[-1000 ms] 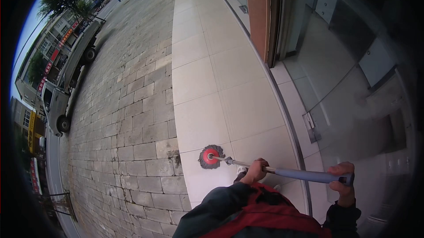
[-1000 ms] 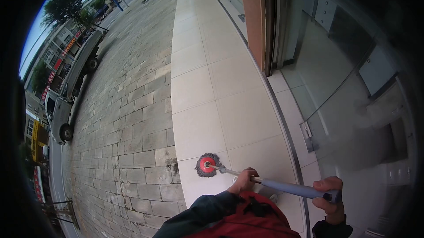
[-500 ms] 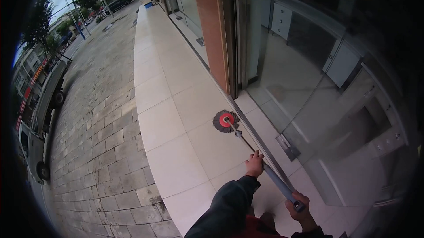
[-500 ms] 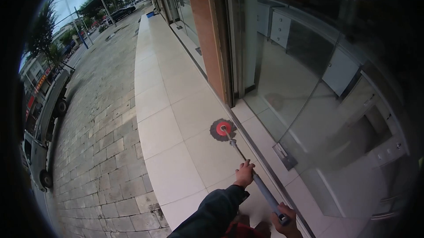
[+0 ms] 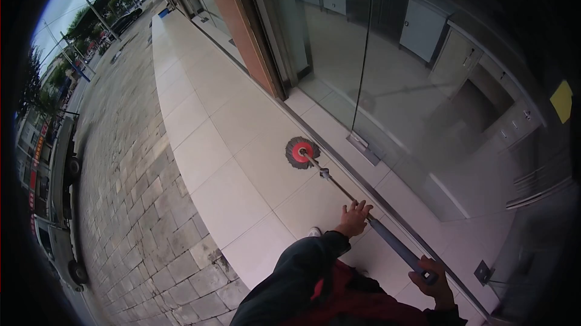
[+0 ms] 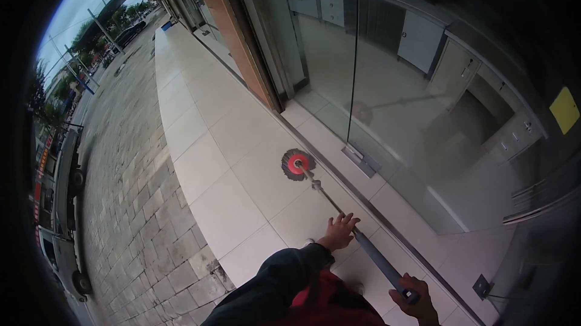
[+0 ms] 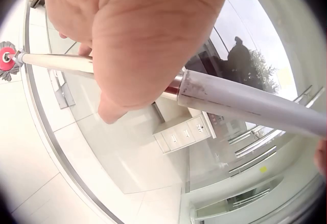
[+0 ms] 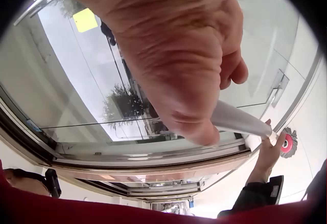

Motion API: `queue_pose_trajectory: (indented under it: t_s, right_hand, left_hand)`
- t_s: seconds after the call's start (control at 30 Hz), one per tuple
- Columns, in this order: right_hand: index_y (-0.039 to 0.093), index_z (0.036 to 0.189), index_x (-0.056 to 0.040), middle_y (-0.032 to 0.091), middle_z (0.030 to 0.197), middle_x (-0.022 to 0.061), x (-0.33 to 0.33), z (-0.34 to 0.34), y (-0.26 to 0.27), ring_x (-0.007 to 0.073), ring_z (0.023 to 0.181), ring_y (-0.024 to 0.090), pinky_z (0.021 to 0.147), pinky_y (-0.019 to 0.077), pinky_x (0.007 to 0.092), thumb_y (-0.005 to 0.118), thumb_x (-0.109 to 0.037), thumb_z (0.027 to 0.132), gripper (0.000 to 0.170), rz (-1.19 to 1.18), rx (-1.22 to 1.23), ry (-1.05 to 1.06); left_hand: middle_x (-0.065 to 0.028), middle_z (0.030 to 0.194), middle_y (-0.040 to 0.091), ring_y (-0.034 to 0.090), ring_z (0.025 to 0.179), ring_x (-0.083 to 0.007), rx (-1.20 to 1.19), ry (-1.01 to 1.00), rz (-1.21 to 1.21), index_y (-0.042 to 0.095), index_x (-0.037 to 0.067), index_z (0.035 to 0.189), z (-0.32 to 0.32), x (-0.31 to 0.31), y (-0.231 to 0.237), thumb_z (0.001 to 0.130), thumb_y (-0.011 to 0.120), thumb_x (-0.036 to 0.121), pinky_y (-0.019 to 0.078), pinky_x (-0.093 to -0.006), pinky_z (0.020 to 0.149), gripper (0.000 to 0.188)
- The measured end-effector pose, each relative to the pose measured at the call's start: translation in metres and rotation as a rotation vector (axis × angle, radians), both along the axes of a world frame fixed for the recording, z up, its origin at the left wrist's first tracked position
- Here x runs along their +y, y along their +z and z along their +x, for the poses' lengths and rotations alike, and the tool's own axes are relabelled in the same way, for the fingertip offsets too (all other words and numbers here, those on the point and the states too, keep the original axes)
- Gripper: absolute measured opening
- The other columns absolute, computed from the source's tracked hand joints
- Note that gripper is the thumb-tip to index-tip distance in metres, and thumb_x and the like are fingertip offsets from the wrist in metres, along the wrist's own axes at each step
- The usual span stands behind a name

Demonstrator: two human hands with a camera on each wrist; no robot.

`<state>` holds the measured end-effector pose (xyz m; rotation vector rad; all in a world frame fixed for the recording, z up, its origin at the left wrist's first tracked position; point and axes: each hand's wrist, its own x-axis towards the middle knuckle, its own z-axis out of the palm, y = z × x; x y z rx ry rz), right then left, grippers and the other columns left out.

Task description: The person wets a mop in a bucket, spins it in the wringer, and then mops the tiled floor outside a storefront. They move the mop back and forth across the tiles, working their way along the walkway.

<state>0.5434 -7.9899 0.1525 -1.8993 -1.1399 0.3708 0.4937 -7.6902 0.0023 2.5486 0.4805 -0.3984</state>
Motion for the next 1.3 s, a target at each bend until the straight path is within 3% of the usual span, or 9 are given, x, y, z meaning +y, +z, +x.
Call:
queue_pose_trajectory:
  t_s: [0.23,0.33,0.47,0.6,0.8,0.97,1.1,1.17,1.3]
  right_hand:
    - [0.047,0.101,-0.0060,0.049,0.100,0.0073,-0.306,-0.049,0.128,0.0174,0.088,0.052,0.078,0.0432,0.0280,0.073,-0.004,0.062,0.046,-0.106,0.308,-0.587]
    - [0.052,0.098,0.0002,0.053,0.103,0.0197,-0.282,-0.096,0.243,0.0285,0.087,0.050,0.080,0.0424,0.0411,0.059,-0.014,0.069,0.033,-0.177,0.082,-0.735]
    - [0.051,0.098,-0.0017,0.052,0.101,0.0183,-0.301,-0.120,0.249,0.0282,0.086,0.051,0.078,0.0438,0.0424,0.061,-0.018,0.071,0.033,0.041,-0.200,-0.649]
    - [0.049,0.097,-0.0037,0.052,0.099,0.0170,-0.306,-0.120,0.243,0.0279,0.084,0.052,0.076,0.0453,0.0437,0.063,-0.022,0.072,0.034,0.148,-0.307,-0.588]
    - [0.048,0.097,-0.0066,0.051,0.095,0.0150,-0.309,-0.111,0.238,0.0273,0.082,0.053,0.073,0.0474,0.0456,0.066,-0.028,0.075,0.036,0.281,-0.366,-0.506]
    - [0.046,0.097,-0.0090,0.050,0.092,0.0133,-0.286,-0.073,0.204,0.0269,0.081,0.054,0.071,0.0492,0.0472,0.069,-0.033,0.076,0.039,0.343,-0.291,-0.368]
    - [0.047,0.100,-0.0085,0.049,0.092,0.0067,-0.259,-0.045,0.123,0.0172,0.081,0.051,0.074,0.0432,0.0273,0.067,-0.003,0.062,0.044,0.274,-0.221,-0.184]
    - [0.056,0.089,-0.0085,0.057,0.078,0.0099,-0.203,-0.064,0.103,0.0221,0.071,0.061,0.075,0.0491,0.0341,0.073,-0.009,0.060,0.033,0.294,-0.084,-0.267]
    - [0.056,0.077,-0.0096,0.060,0.071,0.0083,-0.098,-0.077,0.043,0.0258,0.064,0.060,0.065,0.0504,0.0354,0.068,-0.007,0.056,0.025,0.291,-0.226,0.356]
  left_hand:
    - [-0.0104,0.129,0.038,0.036,0.121,-0.0310,-0.179,-0.664,-0.475,0.027,0.019,0.132,0.027,-0.270,0.048,0.069,0.071,0.017,0.0267,-0.0546,0.097,0.077]
    - [-0.0112,0.124,0.039,0.038,0.117,-0.0306,-0.168,-0.939,-0.748,0.028,0.016,0.132,0.031,-0.369,0.080,0.067,0.071,0.017,0.0299,-0.0520,0.094,0.078]
    - [-0.0125,0.103,0.053,0.052,0.099,-0.0299,-0.272,-1.124,-1.131,0.046,0.009,0.113,0.023,-0.473,0.091,0.065,0.070,0.016,0.0404,-0.0422,0.081,0.054]
    - [-0.0131,0.062,0.056,0.056,0.062,-0.0286,-0.250,-1.005,-1.287,0.054,0.000,0.063,0.013,-0.527,0.067,0.066,0.071,0.028,0.0435,-0.0371,0.058,0.032]
    - [-0.0177,0.065,0.055,0.054,0.066,-0.0346,-0.480,-0.972,-0.984,0.057,0.000,0.062,0.015,-0.492,0.074,0.065,0.070,0.030,0.0428,-0.0414,0.061,0.034]
    - [-0.0167,0.066,0.055,0.056,0.072,-0.0345,-0.466,-0.598,-0.802,0.059,0.002,0.069,0.007,-0.383,0.091,0.066,0.069,0.029,0.0426,-0.0433,0.064,0.029]
    - [-0.0151,0.067,0.054,0.055,0.072,-0.0358,-0.578,-0.281,-0.482,0.053,0.004,0.065,-0.006,-0.294,0.045,0.069,0.067,0.021,0.0424,-0.0427,0.061,0.022]
    - [-0.0150,0.067,0.054,0.054,0.073,-0.0355,-0.676,-0.091,-0.417,0.052,0.005,0.064,-0.023,-0.251,0.025,0.070,0.066,0.021,0.0419,-0.0433,0.063,0.022]
    - [-0.0121,0.069,0.055,0.053,0.075,-0.0336,-0.661,0.170,-0.231,0.051,0.005,0.063,-0.082,-0.151,-0.026,0.070,0.066,0.019,0.0412,-0.0413,0.067,0.022]
